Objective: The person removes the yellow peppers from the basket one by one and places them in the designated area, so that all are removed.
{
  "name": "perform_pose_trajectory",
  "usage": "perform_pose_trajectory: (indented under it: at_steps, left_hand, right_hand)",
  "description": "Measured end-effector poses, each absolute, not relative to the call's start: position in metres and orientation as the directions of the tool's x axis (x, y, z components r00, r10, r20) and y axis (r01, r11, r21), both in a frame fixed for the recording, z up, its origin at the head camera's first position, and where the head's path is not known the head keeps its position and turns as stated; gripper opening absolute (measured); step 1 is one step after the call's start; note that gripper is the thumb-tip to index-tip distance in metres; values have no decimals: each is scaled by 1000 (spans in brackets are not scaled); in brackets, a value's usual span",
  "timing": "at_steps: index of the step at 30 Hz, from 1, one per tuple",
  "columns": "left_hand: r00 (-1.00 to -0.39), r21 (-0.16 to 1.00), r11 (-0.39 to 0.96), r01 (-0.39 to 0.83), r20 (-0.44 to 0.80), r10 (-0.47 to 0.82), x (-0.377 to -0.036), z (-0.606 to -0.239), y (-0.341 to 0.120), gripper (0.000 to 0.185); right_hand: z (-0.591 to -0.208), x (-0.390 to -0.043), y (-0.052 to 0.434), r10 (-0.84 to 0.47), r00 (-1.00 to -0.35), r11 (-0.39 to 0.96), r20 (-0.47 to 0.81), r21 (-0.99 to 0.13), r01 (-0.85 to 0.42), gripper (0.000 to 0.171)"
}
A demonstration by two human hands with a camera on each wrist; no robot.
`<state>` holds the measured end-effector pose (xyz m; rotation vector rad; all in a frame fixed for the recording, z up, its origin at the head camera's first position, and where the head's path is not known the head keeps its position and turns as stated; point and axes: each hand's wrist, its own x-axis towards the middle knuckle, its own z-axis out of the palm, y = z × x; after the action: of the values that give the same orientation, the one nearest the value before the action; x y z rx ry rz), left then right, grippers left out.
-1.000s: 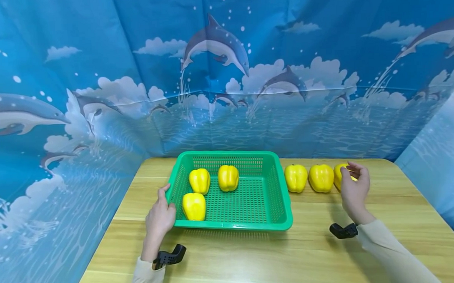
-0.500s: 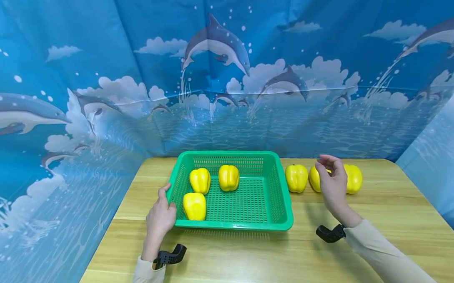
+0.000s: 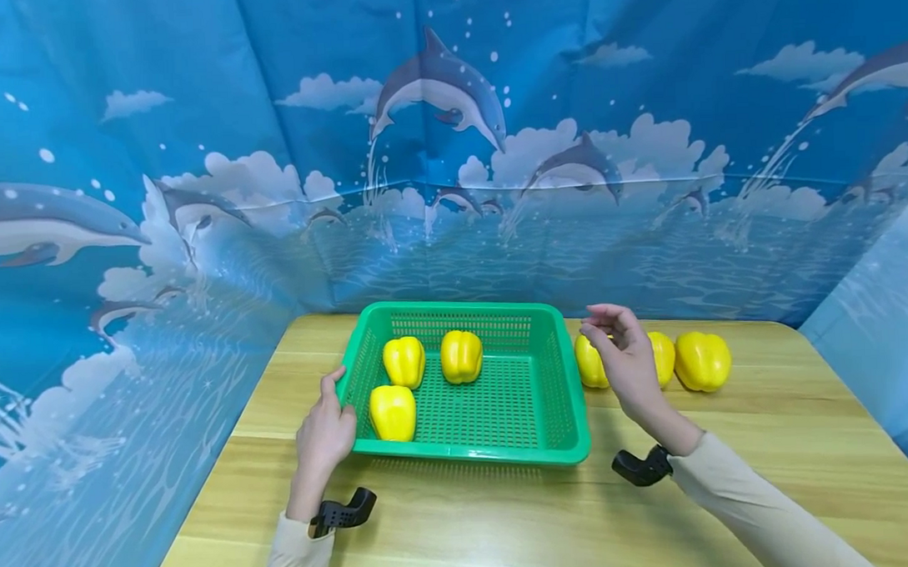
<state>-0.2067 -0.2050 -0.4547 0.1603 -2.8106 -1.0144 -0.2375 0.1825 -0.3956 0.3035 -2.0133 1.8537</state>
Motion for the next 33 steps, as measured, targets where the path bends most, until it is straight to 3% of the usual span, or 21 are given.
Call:
perform_pose_trajectory:
  at_steps: [5,15,33]
  left_hand:
    - [-983,637,769,-53,102,-152,-207,-455,-205,61]
    - [-983,629,775,-58,98,-153,-207,-454,-205,61]
    - [-984,637,770,-45,104,-144,-207,-455,-204,60]
  right_hand:
    - [-389,-239,170,-28,-918,123,396,-910,-396,27]
    - [-377,-249,147,-234,-953,167,191,-958,-233,42]
    - [-389,-277,101,-323,-944,303,70,-937,-173,48]
